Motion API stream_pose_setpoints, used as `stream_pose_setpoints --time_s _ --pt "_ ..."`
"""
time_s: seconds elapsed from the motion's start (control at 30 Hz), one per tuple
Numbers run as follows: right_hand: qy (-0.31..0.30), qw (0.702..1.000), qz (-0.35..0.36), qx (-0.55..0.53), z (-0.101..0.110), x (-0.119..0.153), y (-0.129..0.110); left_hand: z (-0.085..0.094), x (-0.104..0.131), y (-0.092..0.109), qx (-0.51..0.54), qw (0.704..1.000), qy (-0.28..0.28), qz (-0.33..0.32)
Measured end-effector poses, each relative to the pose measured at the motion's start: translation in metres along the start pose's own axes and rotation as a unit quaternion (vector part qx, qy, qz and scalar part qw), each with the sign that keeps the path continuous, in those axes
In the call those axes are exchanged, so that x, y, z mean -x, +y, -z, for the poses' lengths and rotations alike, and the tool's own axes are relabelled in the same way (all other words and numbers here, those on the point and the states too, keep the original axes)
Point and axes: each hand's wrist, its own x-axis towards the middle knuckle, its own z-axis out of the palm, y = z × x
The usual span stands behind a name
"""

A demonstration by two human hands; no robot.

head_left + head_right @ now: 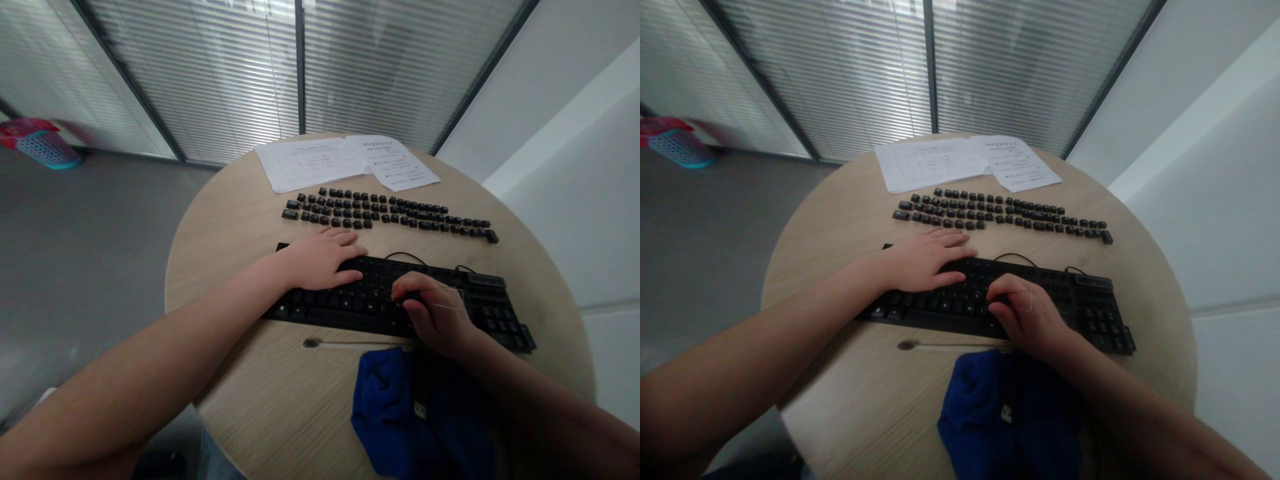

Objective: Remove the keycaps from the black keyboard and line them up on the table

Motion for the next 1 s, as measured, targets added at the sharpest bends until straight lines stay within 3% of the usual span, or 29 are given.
stream_pose_setpoints --time_s 0.17,0.33,0.53,0.6,0.7,0.83,1.0 --pt "0.008 0.999 -0.025 -0.019 0.000 0.000 -0.002 0.002 0.000 0.001 0.005 1.000 -0.002 0.000" --pt "0.135 0.970 -0.102 -0.177 -0.005 0.006 0.000 0.000 -0.001 0.001 0.000 1.000 0.002 -0.002" --pt "0.090 0.988 -0.050 -0.116 0.001 0.009 0.000 0.011 0.003 -0.003 0.090 0.996 0.015 -0.009" --pt "0.107 0.986 -0.045 -0.118 0.005 0.007 -0.004 0.022 0.008 -0.003 0.179 0.982 0.053 -0.029" --pt "0.120 0.981 -0.036 -0.151 0.010 0.005 -0.010 0.037 0.014 0.003 0.330 0.939 0.078 -0.058" --pt "0.097 0.975 -0.014 -0.198 0.014 0.000 -0.021 0.046 0.017 0.014 0.449 0.892 0.025 -0.051" --pt "0.066 0.979 0.022 -0.190 0.017 -0.005 -0.028 0.045 0.017 0.017 0.477 0.878 -0.009 -0.040"
